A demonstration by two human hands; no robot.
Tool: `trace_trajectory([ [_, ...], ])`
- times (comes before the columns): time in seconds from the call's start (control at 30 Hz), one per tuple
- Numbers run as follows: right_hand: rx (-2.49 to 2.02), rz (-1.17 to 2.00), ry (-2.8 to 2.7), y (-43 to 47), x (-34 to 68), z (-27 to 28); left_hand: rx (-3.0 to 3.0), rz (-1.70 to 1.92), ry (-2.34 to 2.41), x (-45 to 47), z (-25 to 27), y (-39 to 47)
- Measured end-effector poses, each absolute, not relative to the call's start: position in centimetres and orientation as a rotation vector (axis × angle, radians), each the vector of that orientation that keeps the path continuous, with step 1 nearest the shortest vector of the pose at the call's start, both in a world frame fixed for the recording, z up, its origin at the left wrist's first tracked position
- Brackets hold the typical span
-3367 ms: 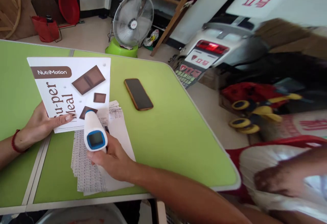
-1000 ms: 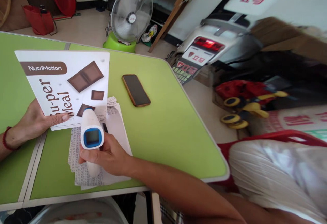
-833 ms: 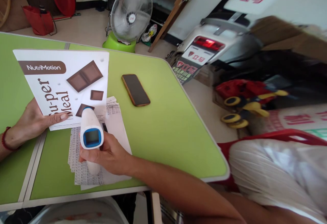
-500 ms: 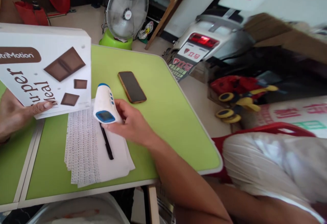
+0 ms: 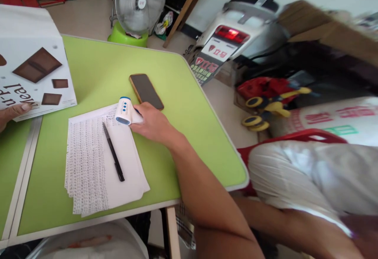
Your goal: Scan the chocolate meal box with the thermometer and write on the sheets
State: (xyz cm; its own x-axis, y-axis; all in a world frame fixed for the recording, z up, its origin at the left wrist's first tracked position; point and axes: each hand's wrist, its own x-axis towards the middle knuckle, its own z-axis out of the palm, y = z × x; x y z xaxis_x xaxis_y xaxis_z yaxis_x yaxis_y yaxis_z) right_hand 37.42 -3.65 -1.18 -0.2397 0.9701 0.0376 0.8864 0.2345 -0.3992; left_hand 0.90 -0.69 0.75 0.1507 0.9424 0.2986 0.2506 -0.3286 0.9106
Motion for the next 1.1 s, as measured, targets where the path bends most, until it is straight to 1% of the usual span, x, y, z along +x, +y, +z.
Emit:
trace_trajectory([
  [0.1,-1.708,0.443,-2.280,-3.4,37.5,-1.4,1.953,1.276,1.173,1.2,0.8,-0.5],
  [0.17,-1.673,0.412,-2.309,-3.4,37.6,-1.4,1.960,1.262,1.196,1.3,0.7,-0.3],
  [0.33,-1.524,0.166,-2.177,-4.7,36.2,-0.7,1.955,1.177,1.285,1.0,0.4,-0.1],
  [0.4,-1.497,0.252,-2.122,-5.8,35.0,-0.4,1.980,1.148,1.329,0.8,0.4,-0.2],
  [0.47,-1.491,0.467,-2.148,-6.7,33.7,-0.5,2.030,1.114,1.362,0.7,0.4,-0.3],
  [0.53,-1.514,0.585,-2.227,-7.4,32.6,-0.9,2.093,1.085,1.391,0.7,0.5,-0.3],
  [0.67,-1.473,0.593,-2.285,-7.6,32.0,-1.8,2.237,1.131,1.421,0.8,0.2,0.0],
  [0.83,-1.149,0.539,-1.938,-7.1,33.4,-0.2,2.266,1.156,1.400,0.8,-0.4,0.2],
  [0.97,-0.913,0.643,-1.837,-6.9,33.5,1.3,2.239,1.140,1.415,0.9,-0.3,0.0],
  [1.1,-0.817,0.714,-1.711,-7.3,32.3,-0.7,2.256,1.129,1.395,1.2,-0.1,-0.1],
])
